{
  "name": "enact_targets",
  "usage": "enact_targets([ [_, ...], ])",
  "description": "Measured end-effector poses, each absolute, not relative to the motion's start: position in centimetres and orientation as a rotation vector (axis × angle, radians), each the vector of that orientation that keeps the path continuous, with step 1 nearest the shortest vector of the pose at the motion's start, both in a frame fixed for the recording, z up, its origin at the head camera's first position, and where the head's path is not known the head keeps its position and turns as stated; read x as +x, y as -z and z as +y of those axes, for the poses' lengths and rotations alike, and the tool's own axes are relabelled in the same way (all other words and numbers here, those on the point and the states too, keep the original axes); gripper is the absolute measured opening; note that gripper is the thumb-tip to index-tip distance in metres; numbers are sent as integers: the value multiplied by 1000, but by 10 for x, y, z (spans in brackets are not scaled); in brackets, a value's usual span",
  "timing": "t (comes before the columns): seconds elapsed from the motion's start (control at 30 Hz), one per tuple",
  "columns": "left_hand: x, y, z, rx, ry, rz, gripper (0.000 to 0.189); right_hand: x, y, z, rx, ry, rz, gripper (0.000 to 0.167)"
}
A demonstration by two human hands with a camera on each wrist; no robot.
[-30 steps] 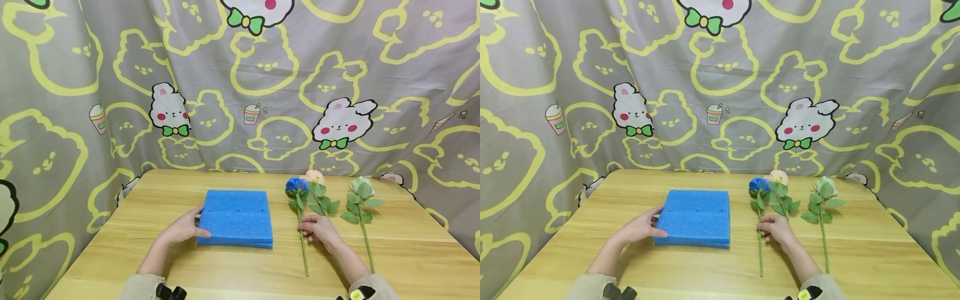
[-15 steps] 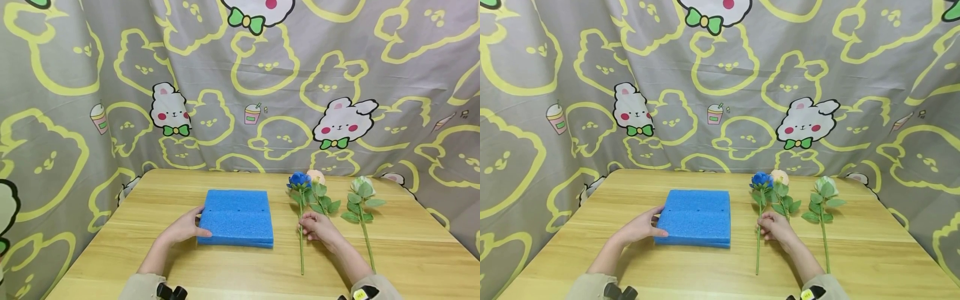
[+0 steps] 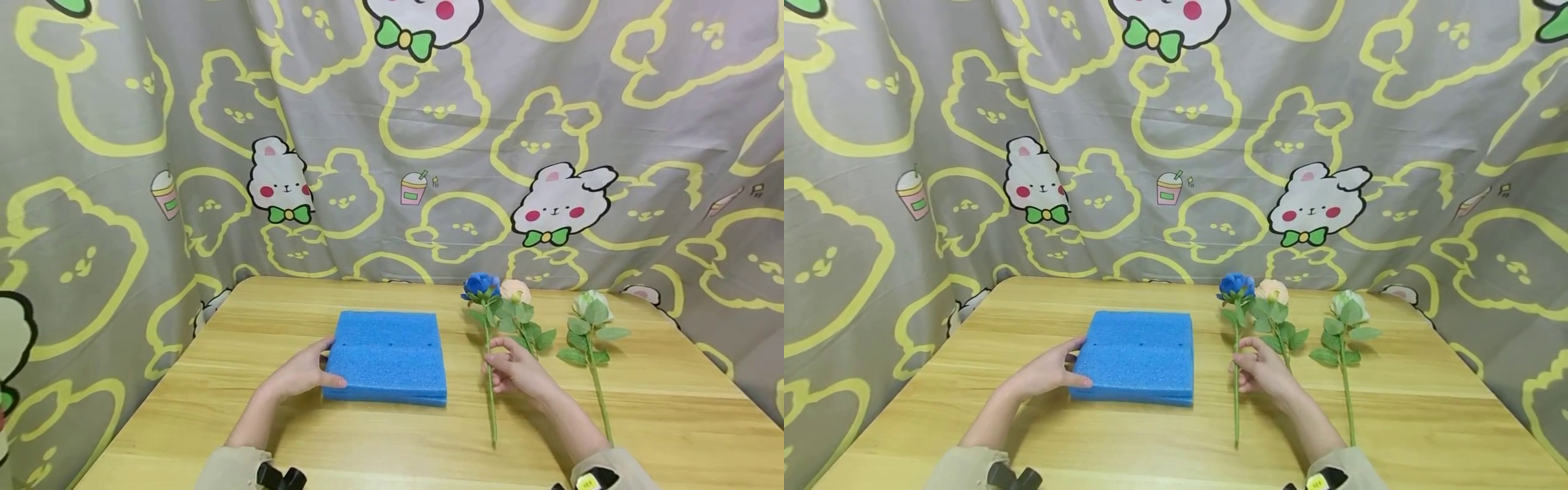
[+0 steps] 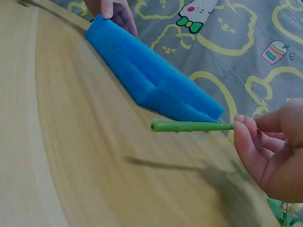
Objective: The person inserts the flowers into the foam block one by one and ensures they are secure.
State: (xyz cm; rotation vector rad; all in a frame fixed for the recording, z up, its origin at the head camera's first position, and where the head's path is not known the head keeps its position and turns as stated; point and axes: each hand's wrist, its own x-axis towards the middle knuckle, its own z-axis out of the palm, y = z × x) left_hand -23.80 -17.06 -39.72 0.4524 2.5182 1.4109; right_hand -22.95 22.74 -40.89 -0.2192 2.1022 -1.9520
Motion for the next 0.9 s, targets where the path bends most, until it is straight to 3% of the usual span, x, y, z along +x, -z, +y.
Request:
enact_targets([
  [0.3,-237,397,-170,443,-1407,2530,98,-233,404,223,-285,2000,2033,52],
  [0.57,-237,398,-170,462,-1408,2532,97,-236,394,215,-329,1991,2069,34],
  [0.9,-237,397,-170,447,-1411,2528,97,-240,380,205,-381,1908,2179,27],
])
